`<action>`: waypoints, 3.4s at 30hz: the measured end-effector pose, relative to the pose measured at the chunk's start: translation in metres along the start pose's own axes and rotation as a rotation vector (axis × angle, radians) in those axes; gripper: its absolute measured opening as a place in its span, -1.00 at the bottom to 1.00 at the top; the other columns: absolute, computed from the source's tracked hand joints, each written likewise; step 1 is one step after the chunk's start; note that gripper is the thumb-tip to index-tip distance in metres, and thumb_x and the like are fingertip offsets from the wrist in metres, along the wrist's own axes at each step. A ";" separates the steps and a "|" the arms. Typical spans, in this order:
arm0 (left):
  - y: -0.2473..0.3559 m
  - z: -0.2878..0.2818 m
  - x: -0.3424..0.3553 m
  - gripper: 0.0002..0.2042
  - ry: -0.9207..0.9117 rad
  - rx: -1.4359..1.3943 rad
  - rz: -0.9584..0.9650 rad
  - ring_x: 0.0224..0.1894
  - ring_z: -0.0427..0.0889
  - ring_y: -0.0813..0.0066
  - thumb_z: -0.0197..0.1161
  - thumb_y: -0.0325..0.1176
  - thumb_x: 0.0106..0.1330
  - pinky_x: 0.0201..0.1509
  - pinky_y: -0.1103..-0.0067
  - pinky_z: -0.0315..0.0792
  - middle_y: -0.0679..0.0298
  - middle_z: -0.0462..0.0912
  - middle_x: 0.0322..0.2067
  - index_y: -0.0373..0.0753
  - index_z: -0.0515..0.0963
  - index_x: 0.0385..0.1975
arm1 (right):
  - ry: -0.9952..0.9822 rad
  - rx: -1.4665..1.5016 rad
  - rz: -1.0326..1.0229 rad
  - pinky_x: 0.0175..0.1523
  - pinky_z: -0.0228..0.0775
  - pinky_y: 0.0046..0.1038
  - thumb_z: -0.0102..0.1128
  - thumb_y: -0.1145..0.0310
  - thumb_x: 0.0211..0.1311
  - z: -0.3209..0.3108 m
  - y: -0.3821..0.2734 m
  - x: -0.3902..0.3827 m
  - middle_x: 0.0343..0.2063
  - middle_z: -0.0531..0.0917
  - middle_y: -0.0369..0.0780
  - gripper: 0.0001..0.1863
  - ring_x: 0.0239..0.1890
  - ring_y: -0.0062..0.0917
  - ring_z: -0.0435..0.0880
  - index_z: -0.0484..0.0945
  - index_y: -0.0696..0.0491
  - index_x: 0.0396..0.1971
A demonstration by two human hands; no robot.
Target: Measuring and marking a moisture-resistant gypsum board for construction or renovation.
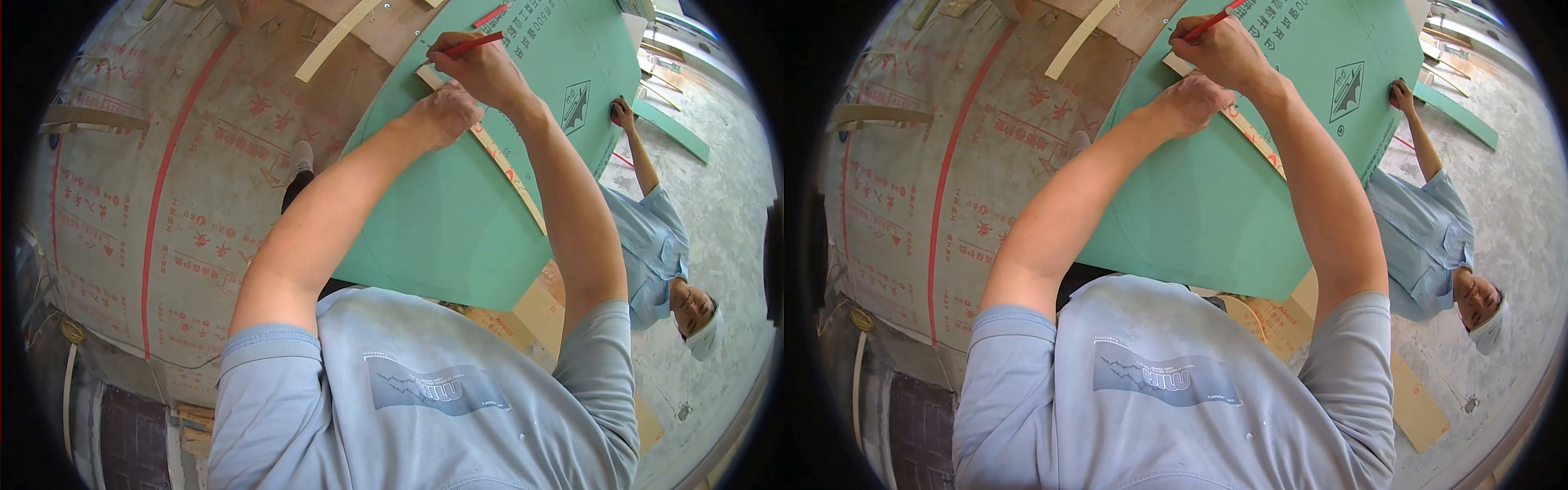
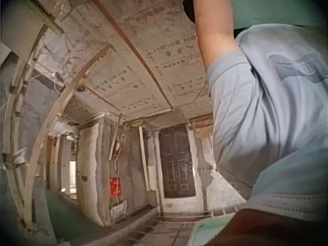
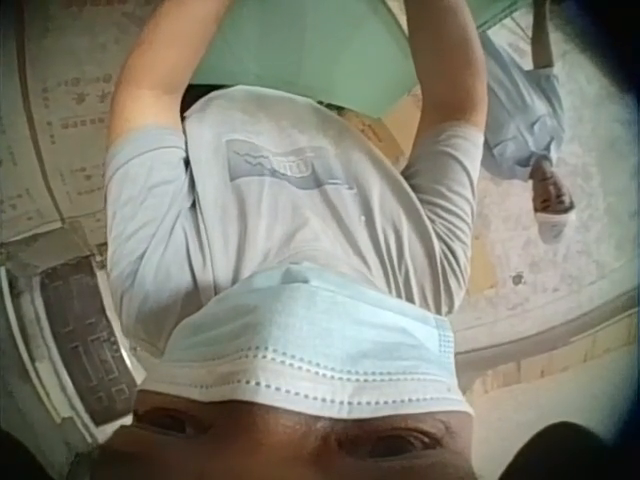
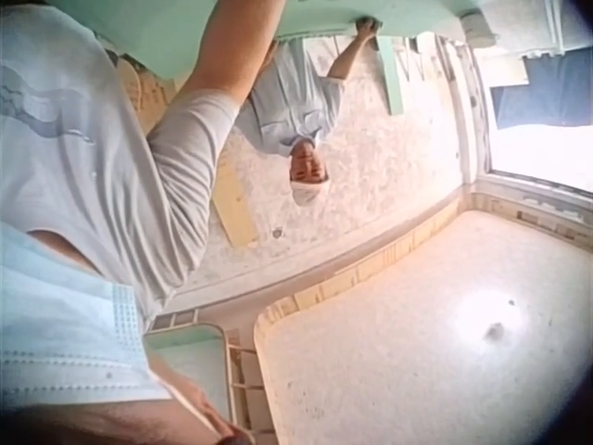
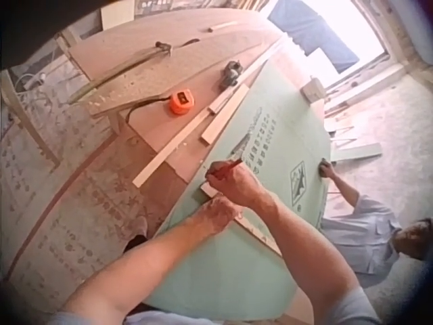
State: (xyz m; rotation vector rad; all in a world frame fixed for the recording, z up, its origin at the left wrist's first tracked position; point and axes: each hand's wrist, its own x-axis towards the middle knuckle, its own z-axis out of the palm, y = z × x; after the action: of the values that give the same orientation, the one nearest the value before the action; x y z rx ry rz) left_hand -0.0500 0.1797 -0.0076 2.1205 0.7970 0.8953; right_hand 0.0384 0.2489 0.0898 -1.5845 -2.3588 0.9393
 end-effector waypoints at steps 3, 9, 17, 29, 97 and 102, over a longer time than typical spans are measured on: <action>0.012 -0.010 -0.004 -0.81 -0.161 0.036 -0.149 -0.02 0.59 -0.07 0.12 -0.66 0.15 0.05 0.21 0.52 0.02 0.63 -0.25 -0.28 0.55 -0.27 | -0.043 0.037 0.019 -0.33 0.44 -0.32 0.26 0.31 0.20 0.004 -0.008 -0.002 -0.58 0.64 -0.17 -0.85 -0.54 -0.32 0.55 0.65 0.09 -0.38; 0.029 0.026 -0.050 -0.60 0.048 -0.243 -0.432 0.27 0.42 -0.01 0.07 -0.54 0.29 0.28 0.21 0.40 0.02 0.48 0.18 -0.19 0.43 0.16 | -0.232 -0.089 0.021 -0.19 0.53 -0.36 0.26 0.31 0.27 0.030 -0.033 -0.034 -0.43 0.70 -0.15 -0.84 -0.36 -0.33 0.68 0.67 0.06 -0.28; 0.055 0.031 -0.095 -0.52 0.202 -0.132 -0.293 0.32 0.38 0.03 0.14 -0.55 0.28 0.39 0.19 0.31 0.02 0.41 0.27 -0.22 0.40 0.24 | 0.012 0.401 0.114 -0.13 0.57 -0.37 0.22 0.41 0.28 0.034 -0.062 -0.117 -0.38 0.75 -0.15 -0.86 -0.30 -0.32 0.73 0.68 0.12 -0.25; 0.050 0.071 -0.102 -0.49 -0.118 0.763 -0.268 0.52 0.18 0.19 0.09 -0.27 0.45 0.59 0.11 -0.02 0.17 0.21 0.49 -0.19 0.35 0.39 | -0.020 0.090 0.030 -0.13 0.54 -0.35 0.22 0.28 0.30 0.063 -0.066 -0.092 -0.38 0.74 -0.16 -0.82 -0.29 -0.25 0.70 0.68 0.04 -0.23; 0.199 0.132 -0.131 -0.67 -0.558 0.053 -0.354 -0.29 0.72 0.17 0.22 -0.45 0.30 -0.12 0.32 0.56 0.08 0.70 -0.42 -0.16 0.60 0.08 | 0.414 0.362 0.296 -0.08 0.52 -0.25 0.24 0.41 0.32 0.152 -0.017 -0.528 -0.30 0.71 -0.13 -0.85 -0.21 -0.22 0.68 0.63 0.11 -0.16; 0.198 0.135 -0.127 -0.72 -0.579 0.060 -0.341 -0.33 0.69 0.26 0.19 -0.44 0.30 -0.14 0.37 0.56 0.13 0.68 -0.44 -0.19 0.64 0.00 | 0.431 0.301 0.146 -0.01 0.52 -0.22 0.25 0.43 0.32 0.163 -0.012 -0.517 -0.25 0.73 -0.11 -0.82 -0.18 -0.18 0.68 0.64 0.14 -0.13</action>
State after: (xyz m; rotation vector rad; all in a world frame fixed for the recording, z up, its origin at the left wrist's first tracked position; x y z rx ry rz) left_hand 0.0341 -0.0752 0.0311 2.0493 0.8380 0.0662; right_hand 0.1787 -0.2745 0.0780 -1.6516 -1.7476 0.8276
